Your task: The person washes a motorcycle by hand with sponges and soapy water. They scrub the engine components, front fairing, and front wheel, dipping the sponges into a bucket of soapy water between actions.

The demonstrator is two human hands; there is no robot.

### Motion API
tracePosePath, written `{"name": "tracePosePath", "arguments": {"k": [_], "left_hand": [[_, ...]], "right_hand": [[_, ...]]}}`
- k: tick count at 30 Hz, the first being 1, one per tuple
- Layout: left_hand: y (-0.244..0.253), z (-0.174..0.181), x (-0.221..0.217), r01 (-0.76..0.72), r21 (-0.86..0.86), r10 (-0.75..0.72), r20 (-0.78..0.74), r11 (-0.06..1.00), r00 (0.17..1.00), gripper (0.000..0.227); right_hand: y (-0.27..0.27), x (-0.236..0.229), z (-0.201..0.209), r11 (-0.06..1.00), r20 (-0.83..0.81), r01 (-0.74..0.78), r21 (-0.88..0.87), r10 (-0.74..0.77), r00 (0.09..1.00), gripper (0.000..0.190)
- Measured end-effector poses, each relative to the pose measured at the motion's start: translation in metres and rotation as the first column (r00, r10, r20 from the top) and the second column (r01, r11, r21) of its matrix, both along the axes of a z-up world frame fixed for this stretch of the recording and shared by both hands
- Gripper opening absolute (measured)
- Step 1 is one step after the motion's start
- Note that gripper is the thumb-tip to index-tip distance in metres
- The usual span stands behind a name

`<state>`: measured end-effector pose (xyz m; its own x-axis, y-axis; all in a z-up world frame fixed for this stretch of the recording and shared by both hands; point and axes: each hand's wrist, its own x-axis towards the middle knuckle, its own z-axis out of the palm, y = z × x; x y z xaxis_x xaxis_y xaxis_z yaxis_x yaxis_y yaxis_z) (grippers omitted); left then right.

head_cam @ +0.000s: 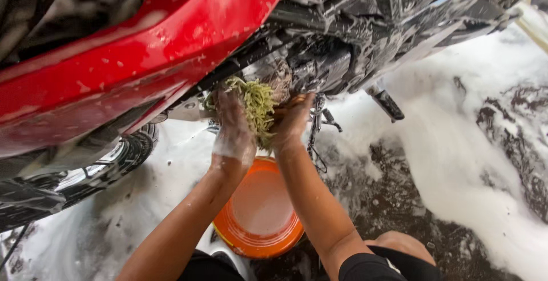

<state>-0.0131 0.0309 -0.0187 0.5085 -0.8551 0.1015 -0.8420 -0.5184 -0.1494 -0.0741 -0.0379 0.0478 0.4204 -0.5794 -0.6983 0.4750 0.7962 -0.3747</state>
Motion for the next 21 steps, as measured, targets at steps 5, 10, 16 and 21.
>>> {"name": "tracePosePath", "arguments": {"k": [5,10,16,21], "left_hand": [[0.015,0.041,-0.004,-0.111,0.186,0.093,0.105,0.976,0.990,0.062],[0.033,0.000,0.002,0.007,-0.145,-0.034,-0.182,0.989,0.983,0.086],[0.068,-0.024,0.007,-0.579,-0.804,-0.484,-0.564,0.135,0.670,0.048],[0.108,-0.006,0.005,-0.998,-0.010,-0.916,-0.396,-0.065,0.064,0.037]], "right_hand": [[-0.012,0.012,-0.060,0.963,-0.032,-0.073,-0.259,0.067,0.997,0.043],[0.009,0.006,-0.128,0.904,0.316,0.053,-0.424,0.093,0.944,0.021],[0.043,-0.002,-0.102,0.724,0.125,0.141,-0.675,-0.076,0.989,0.022],[0.033,0.019,-0.081,0.018,-0.273,-0.276,-0.961,-0.224,0.935,0.016]]}}
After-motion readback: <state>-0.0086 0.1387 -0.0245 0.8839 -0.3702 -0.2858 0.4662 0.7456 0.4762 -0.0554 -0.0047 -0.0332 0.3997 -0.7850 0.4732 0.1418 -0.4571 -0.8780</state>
